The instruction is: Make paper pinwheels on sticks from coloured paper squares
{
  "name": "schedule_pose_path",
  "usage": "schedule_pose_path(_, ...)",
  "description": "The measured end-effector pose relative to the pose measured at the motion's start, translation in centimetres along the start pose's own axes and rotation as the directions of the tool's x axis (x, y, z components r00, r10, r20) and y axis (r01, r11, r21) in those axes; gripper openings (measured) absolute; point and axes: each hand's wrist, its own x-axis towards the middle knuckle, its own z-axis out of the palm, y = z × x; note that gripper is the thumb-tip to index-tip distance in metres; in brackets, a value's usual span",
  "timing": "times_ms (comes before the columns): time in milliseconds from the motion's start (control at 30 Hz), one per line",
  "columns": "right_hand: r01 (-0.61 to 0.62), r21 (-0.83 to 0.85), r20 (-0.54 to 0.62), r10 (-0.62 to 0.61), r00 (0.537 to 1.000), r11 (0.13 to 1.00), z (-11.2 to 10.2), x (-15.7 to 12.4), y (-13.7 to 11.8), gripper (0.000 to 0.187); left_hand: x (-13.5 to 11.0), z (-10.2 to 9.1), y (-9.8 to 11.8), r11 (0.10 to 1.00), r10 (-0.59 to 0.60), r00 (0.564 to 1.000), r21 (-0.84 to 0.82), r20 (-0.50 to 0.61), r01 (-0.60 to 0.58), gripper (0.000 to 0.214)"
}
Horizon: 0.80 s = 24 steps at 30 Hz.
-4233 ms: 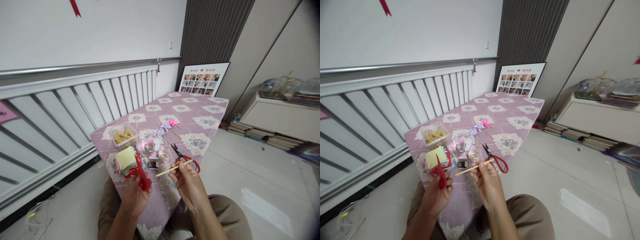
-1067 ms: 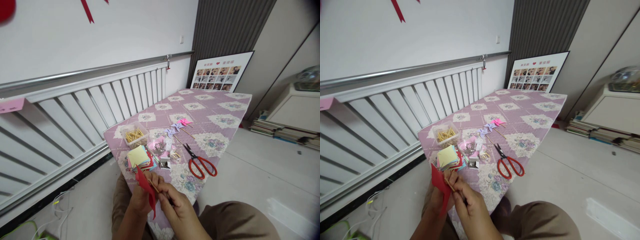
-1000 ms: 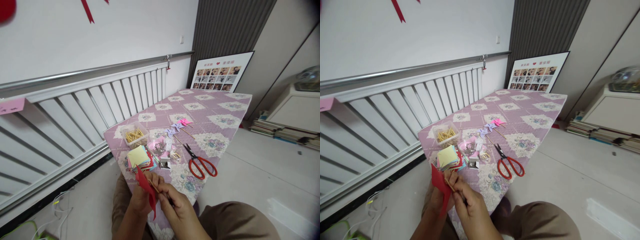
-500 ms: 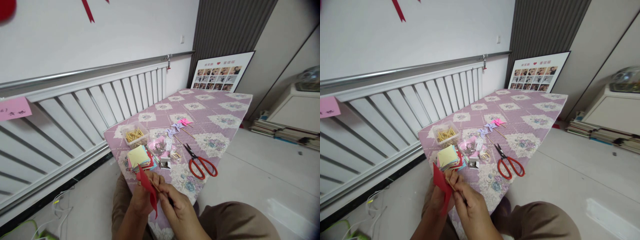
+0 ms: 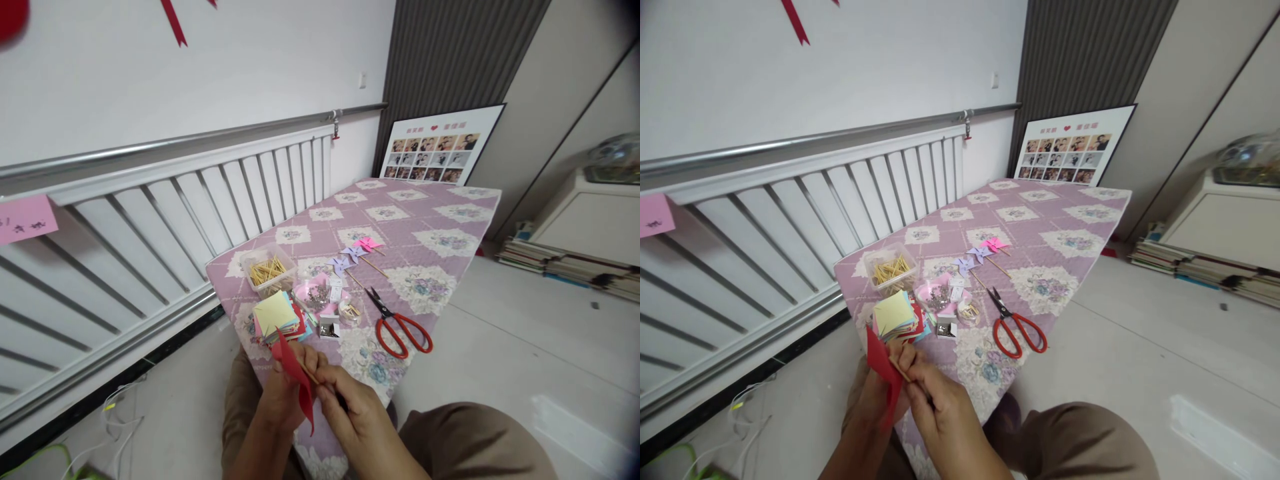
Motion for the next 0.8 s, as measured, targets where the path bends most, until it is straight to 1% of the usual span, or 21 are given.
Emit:
schedule_pose_path(200,-0.036,0.03,0.018,0.036,0.999,0.999,-0.4,0.2,0.4,0.017,0.1,0.8,-0.1,1.0,-0.014,1.0,-0.022,-0.024,0.014,0.027)
schedule_pose_path(267,-0.049,0.031,0.036,0.048,0.998,0.998,-0.6,0.3,0.6,0.017,0.2,1.2,-0.1,0.999,-0.03,0.998,-0.026,-0.049,0.029,0.029)
schedule_pose_path(467,-0.102,0.072,0.074,0.097,0.993,0.992,-0.7,0.2,1.3,0.015,0.2,2.2,-0.1,0.998,-0.062,0.98,0.005,-0.187,0.064,0.03)
schedule_pose_path(567,-0.182,0.146,0.078,0.172,0.982,0.972,-0.5,0.0,2.0,0.016,0.4,2.4,-0.2,0.999,-0.044,0.962,0.011,-0.269,0.049,0.028)
schedule_pose_path(633,-0.26,0.252,0.08,0.248,0.965,0.932,-0.2,-0.1,2.5,0.021,0.5,2.4,-0.5,0.999,-0.007,0.926,0.033,-0.378,0.022,0.025)
schedule_pose_path(700,-0.349,0.385,0.101,0.337,0.936,0.854,0.2,-0.2,3.1,0.027,0.6,2.3,-0.7,0.998,0.025,0.886,0.068,-0.463,0.007,0.026)
schedule_pose_path(733,-0.388,0.448,0.116,0.378,0.918,0.805,0.4,-0.2,3.4,0.03,0.7,2.2,-0.9,0.996,0.033,0.879,0.088,-0.476,0.011,0.025)
schedule_pose_path(800,-0.443,0.554,0.133,0.45,0.883,0.705,0.9,-0.2,4.0,0.035,0.8,2.0,-1.2,0.99,0.044,0.885,0.14,-0.463,0.024,0.023)
